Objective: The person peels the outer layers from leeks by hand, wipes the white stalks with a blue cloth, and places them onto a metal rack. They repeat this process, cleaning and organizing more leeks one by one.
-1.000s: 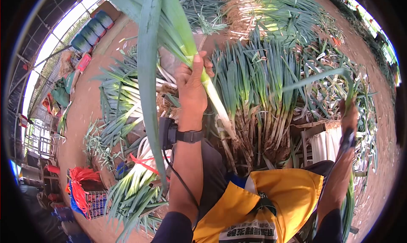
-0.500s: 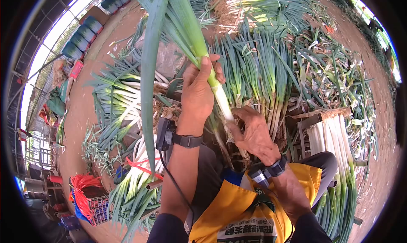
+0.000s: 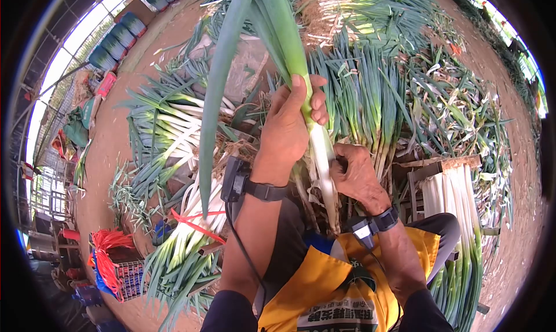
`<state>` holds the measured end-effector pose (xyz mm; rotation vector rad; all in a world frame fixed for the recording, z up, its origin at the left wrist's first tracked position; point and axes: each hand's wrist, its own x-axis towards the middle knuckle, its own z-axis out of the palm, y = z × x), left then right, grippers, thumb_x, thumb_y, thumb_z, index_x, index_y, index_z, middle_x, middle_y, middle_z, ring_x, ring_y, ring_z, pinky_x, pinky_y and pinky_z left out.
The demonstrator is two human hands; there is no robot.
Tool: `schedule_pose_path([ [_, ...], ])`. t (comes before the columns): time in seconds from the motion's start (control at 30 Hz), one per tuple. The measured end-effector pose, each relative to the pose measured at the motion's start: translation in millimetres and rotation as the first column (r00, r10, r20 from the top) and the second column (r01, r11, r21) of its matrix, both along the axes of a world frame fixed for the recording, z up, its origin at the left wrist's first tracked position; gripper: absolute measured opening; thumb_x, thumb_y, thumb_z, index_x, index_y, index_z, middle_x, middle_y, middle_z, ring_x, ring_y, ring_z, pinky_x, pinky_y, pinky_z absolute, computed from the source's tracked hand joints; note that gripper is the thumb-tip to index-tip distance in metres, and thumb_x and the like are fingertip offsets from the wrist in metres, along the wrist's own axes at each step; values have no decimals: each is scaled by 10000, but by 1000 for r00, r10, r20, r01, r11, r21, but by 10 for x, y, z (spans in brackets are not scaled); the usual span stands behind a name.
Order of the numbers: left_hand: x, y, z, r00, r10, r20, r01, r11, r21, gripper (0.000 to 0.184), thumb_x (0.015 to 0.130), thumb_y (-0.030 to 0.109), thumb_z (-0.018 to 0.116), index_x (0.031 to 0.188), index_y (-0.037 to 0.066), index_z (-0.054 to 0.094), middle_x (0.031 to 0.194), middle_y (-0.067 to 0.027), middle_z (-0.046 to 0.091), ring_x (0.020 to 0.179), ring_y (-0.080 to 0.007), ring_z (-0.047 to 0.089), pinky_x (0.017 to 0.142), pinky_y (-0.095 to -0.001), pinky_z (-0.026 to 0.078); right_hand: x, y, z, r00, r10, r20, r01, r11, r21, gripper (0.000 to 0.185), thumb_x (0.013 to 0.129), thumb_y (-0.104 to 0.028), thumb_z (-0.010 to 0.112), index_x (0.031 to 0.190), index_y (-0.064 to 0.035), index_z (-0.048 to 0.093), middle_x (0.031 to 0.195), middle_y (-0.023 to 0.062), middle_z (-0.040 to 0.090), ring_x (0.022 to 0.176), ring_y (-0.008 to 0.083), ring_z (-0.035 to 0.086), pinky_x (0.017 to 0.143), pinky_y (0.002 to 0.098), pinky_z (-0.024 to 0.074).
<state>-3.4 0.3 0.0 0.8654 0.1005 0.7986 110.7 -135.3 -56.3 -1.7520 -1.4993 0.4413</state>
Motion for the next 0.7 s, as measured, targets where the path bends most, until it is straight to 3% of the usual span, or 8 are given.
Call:
schedule_pose_path([
  [0.03, -4, 2, 5, 999, -50, 18, 50, 998, -28, 515, 994, 500, 500, 1120, 4, 557, 761, 11, 457, 673, -99, 424, 656, -266, 380, 22, -24, 78, 989, 26, -149, -41, 995, -95, 138, 757, 2, 566, 865, 38, 644, 703, 181, 595, 665, 247, 598, 648, 352, 481],
  [0.17, 11, 44, -34, 969, -217, 115, 230, 965, -124, 591, 938, 650, 462, 983, 62, 501, 701, 30, 418, 603, -84, 378, 621, -254, 353, 4, -81, -130, 906, 87, -414, -90, 996, 13, 163, 911, -55, 561, 1010, 20, 666, 793, 84, 673, 704, 129, 583, 679, 265, 472],
  [0.3, 9, 91, -38, 960, -254, 115, 269, 952, -143, 663, 861, 782, 411, 846, 120, 435, 631, 38, 392, 562, -106, 365, 608, -261, 342, -160, -176, 14, 624, -88, -777, -176, 952, -249, 237, 995, -213, 535, 1052, -18, 657, 842, 21, 668, 737, 87, 591, 680, 250, 472],
  [0.43, 1, 13, 16, 985, -174, -23, 172, 983, -57, 769, 716, 913, 407, 756, 146, 438, 568, 45, 393, 557, -143, 424, 597, -290, 385, -217, -159, -203, 518, -265, -813, -115, 921, -373, 251, 1008, -233, 482, 996, -15, 604, 753, 1, 588, 667, 88, 542, 591, 254, 446],
  [0.53, -26, 47, 9, 985, -164, 49, 167, 984, -67, 777, 729, 915, 371, 755, 141, 440, 541, 49, 369, 546, -139, 410, 597, -287, 379, -115, -205, -598, -98, -222, -970, -33, 975, -220, 181, 998, -204, 471, 963, -50, 559, 689, -46, 466, 580, 76, 430, 534, 237, 381],
  [0.57, -70, 101, 20, 977, -195, 92, 203, 974, -97, 789, 749, 908, 343, 758, 126, 447, 520, 51, 342, 530, -131, 385, 571, -274, 358, -53, -211, -685, -241, -268, -933, 49, 956, -288, 129, 989, -179, 460, 931, -80, 520, 662, -69, 349, 538, 68, 310, 494, 223, 303],
  [0.67, -191, 227, 77, 996, -87, -35, 89, 993, 75, 756, 801, 854, 376, 810, 102, 454, 530, 70, 306, 548, -114, 337, 568, -260, 313, 98, -494, -606, -154, -164, -974, 85, 980, -179, 154, 1008, -216, 447, 925, -103, 507, 648, -77, 321, 523, 59, 267, 474, 221, 265],
  [0.7, -213, 247, 71, 998, -49, -49, 53, 996, 66, 767, 821, 837, 374, 835, 76, 466, 537, 66, 311, 537, -111, 325, 550, -258, 305, 134, -629, -642, -111, -138, -984, 24, 990, -142, 164, 964, -265, 564, 967, -104, 538, 658, -71, 378, 532, 61, 327, 490, 218, 294],
])
